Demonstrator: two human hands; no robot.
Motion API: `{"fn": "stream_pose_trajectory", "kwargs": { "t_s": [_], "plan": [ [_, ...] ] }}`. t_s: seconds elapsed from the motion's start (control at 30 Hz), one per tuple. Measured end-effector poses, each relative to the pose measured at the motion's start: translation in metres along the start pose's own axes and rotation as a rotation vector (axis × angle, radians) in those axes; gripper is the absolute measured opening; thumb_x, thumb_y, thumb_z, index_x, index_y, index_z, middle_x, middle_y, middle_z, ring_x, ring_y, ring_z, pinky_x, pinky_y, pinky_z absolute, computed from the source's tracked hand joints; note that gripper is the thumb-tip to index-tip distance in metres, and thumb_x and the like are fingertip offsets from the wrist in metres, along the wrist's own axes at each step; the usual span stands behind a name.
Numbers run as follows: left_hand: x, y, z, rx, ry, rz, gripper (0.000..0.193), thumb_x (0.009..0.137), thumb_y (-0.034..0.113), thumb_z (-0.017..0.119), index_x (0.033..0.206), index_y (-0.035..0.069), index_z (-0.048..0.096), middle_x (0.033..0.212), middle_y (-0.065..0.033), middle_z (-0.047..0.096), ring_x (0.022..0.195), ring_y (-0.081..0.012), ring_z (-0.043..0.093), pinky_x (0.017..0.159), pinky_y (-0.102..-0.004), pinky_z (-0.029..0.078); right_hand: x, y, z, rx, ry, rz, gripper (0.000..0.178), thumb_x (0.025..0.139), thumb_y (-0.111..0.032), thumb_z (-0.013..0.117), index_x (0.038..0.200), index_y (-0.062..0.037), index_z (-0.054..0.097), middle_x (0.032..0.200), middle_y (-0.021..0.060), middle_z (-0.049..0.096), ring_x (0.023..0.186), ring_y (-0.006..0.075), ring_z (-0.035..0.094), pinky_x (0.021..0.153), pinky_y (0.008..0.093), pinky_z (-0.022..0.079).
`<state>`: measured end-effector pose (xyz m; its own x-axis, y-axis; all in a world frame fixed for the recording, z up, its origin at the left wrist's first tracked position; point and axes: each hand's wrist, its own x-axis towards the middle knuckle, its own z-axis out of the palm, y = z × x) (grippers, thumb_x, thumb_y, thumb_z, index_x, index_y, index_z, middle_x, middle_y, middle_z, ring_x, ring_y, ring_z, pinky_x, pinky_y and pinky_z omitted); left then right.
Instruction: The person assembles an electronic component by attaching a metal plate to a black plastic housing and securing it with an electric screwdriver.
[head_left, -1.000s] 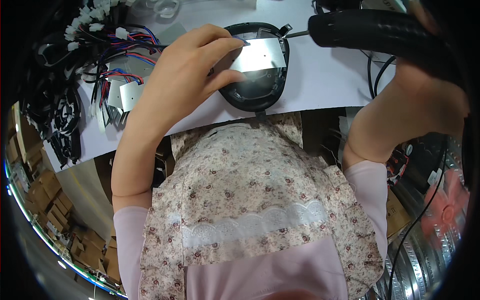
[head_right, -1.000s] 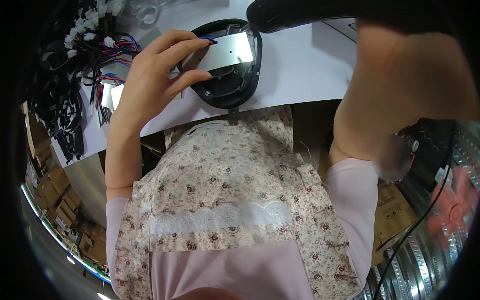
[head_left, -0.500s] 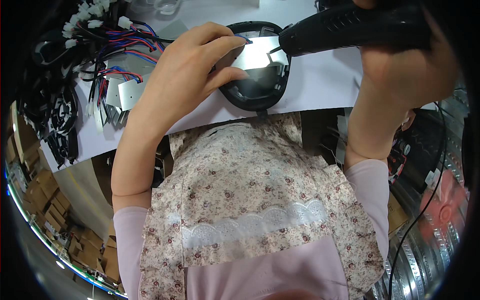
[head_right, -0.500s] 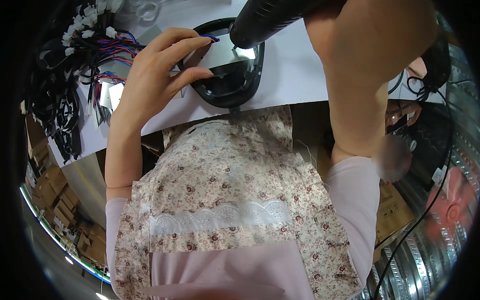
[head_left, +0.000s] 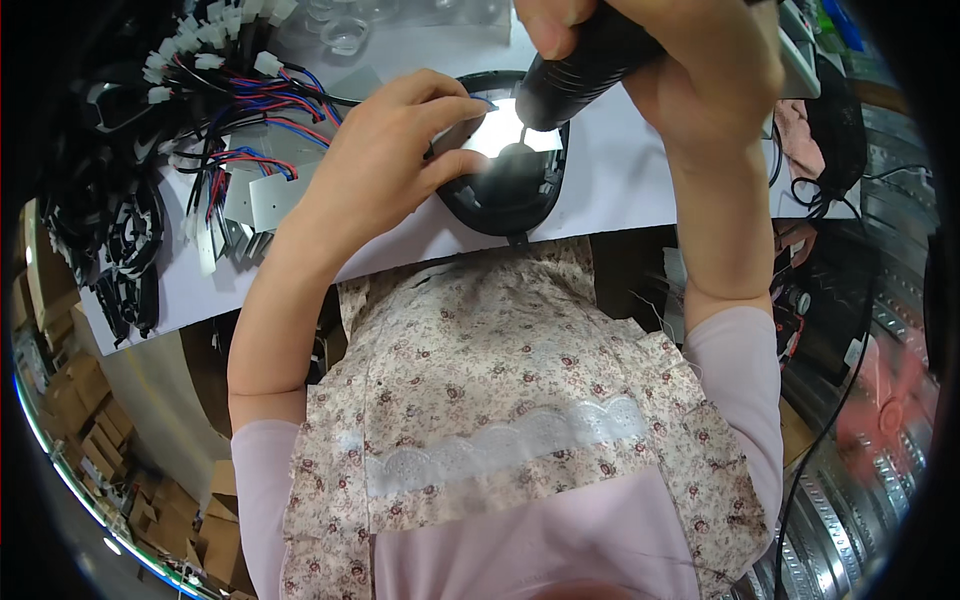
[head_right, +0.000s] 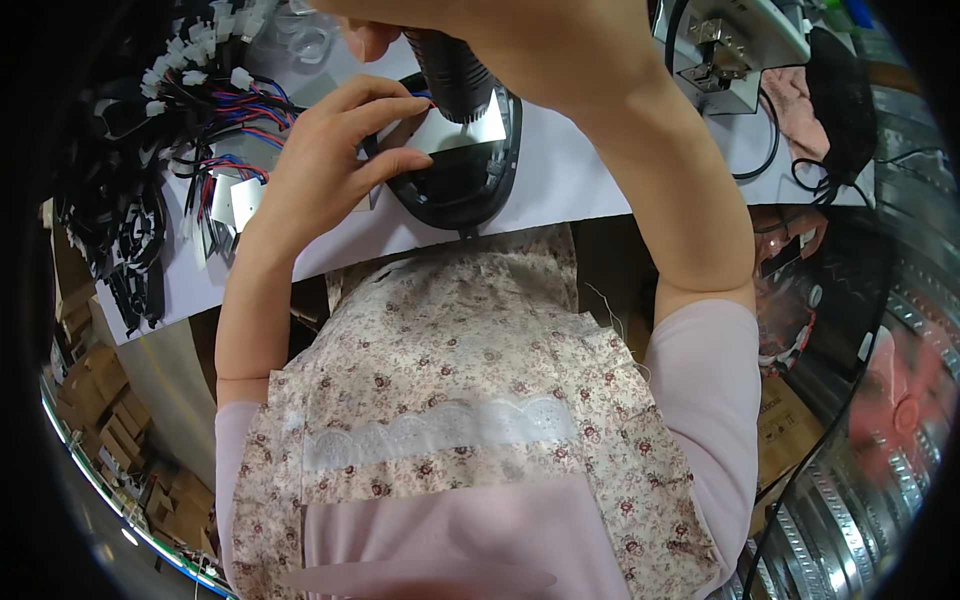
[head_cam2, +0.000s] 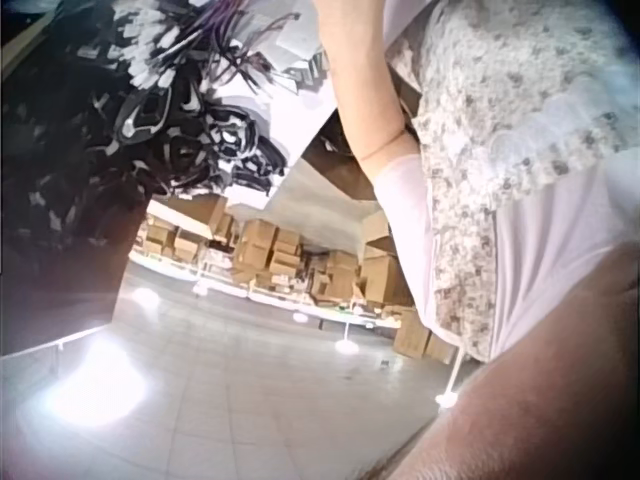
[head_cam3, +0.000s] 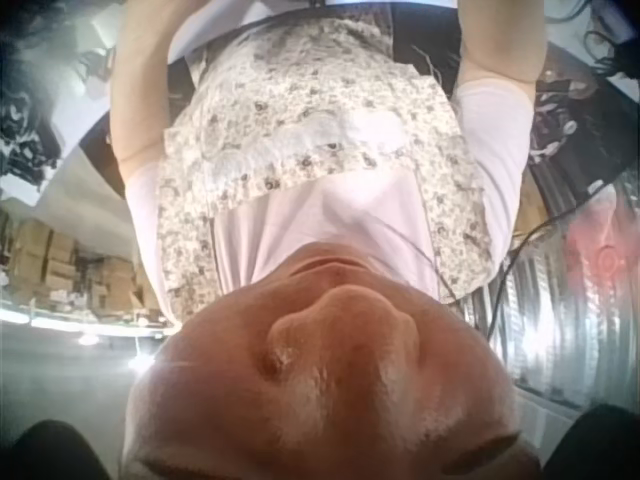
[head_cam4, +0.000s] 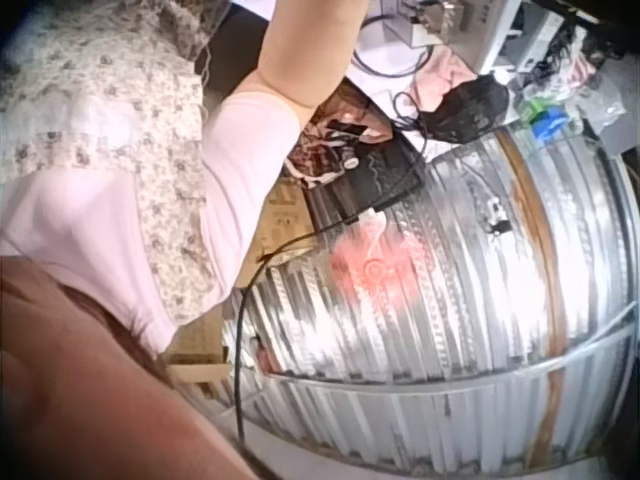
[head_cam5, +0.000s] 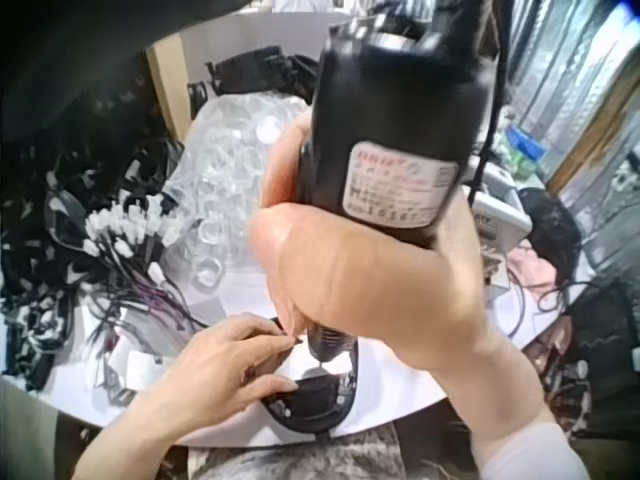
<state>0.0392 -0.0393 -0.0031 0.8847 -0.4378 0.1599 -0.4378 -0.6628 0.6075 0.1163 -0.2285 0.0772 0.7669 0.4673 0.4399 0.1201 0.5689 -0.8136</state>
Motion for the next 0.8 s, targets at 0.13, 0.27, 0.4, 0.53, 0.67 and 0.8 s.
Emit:
{"fn": "stream_pose_trajectory", "kwargs": {
  "t_s": [0.13, 0.27, 0.4, 0.53, 0.67, 0.8],
  "plan": [
    [-0.005, 0.023, -0.012, 0.02, 0.016, 0.021, 0.04, 0.078, 0.02, 0.082, 0.113, 0.003, 0.071, 0.115, -0.0134, 0.067, 0.099, -0.0326, 0.067, 0.085, -0.0388, 0.053, -0.004, -0.028, -0.011, -0.56, -0.236, -0.176, 0.019, 0.093, -0.014, 0.06, 0.101, 0.0039, 0.059, 0.077, 0.0125, 0.062, 0.066, 0.0213, 0.058, 0.062, 0.033, 0.048],
    [-0.011, -0.003, 0.013, -0.054, -0.016, -0.01, 0.045, 0.08, 0.025, 0.082, 0.118, 0.005, 0.069, 0.119, -0.0161, 0.065, 0.109, -0.0352, 0.063, 0.092, -0.0417, 0.053, -0.02, -0.047, -0.022, -0.137, 0.258, -0.169, 0.014, 0.083, -0.01, 0.066, 0.085, 0.0004, 0.057, 0.076, 0.0114, 0.064, 0.058, 0.0153, 0.059, 0.056, 0.0283, 0.05],
    [-0.018, 0.024, -0.001, -0.057, -0.022, -0.005, 0.041, 0.084, 0.025, 0.079, 0.119, 0.004, 0.069, 0.116, -0.0151, 0.063, 0.104, -0.0337, 0.063, 0.09, -0.0405, 0.051, -0.059, -0.092, -0.032, -0.109, 0.421, -0.382, 0.024, 0.086, -0.01, 0.063, 0.103, -0.0041, 0.049, 0.075, 0.013, 0.058, 0.06, 0.0209, 0.056, 0.057, 0.0314, 0.05],
    [-0.017, 0.025, -0.001, -0.041, 0.004, 0.015, 0.042, 0.084, 0.026, 0.078, 0.119, 0.004, 0.069, 0.116, -0.0145, 0.064, 0.104, -0.0337, 0.063, 0.09, -0.041, 0.051, -0.09, -0.109, -0.055, -0.177, 0.494, -0.451, 0.026, 0.088, -0.016, 0.066, 0.104, -0.0074, 0.048, 0.076, 0.0105, 0.057, 0.063, 0.02, 0.056, 0.06, 0.0293, 0.05],
    [-0.014, 0.024, -0.008, -0.01, 0.006, -0.008, 0.044, 0.084, 0.026, 0.078, 0.121, 0.006, 0.067, 0.116, -0.0129, 0.064, 0.104, -0.0331, 0.063, 0.09, -0.0418, 0.051, -0.096, -0.112, -0.066, -0.222, 0.511, -0.488, 0.023, 0.089, -0.012, 0.064, 0.104, -0.0062, 0.047, 0.078, 0.0107, 0.057, 0.065, 0.0196, 0.058, 0.06, 0.0282, 0.05],
    [-0.01, 0.027, -0.009, -0.002, 0.007, -0.056, 0.046, 0.083, 0.028, 0.079, 0.12, 0.006, 0.062, 0.116, -0.0133, 0.063, 0.103, -0.0331, 0.063, 0.089, -0.0426, 0.051, -0.099, -0.111, -0.069, -0.274, 0.527, -0.49, 0.022, 0.09, -0.011, 0.063, 0.104, -0.0052, 0.047, 0.079, 0.0111, 0.057, 0.066, 0.0195, 0.057, 0.06, 0.0285, 0.049]
  ]
}}
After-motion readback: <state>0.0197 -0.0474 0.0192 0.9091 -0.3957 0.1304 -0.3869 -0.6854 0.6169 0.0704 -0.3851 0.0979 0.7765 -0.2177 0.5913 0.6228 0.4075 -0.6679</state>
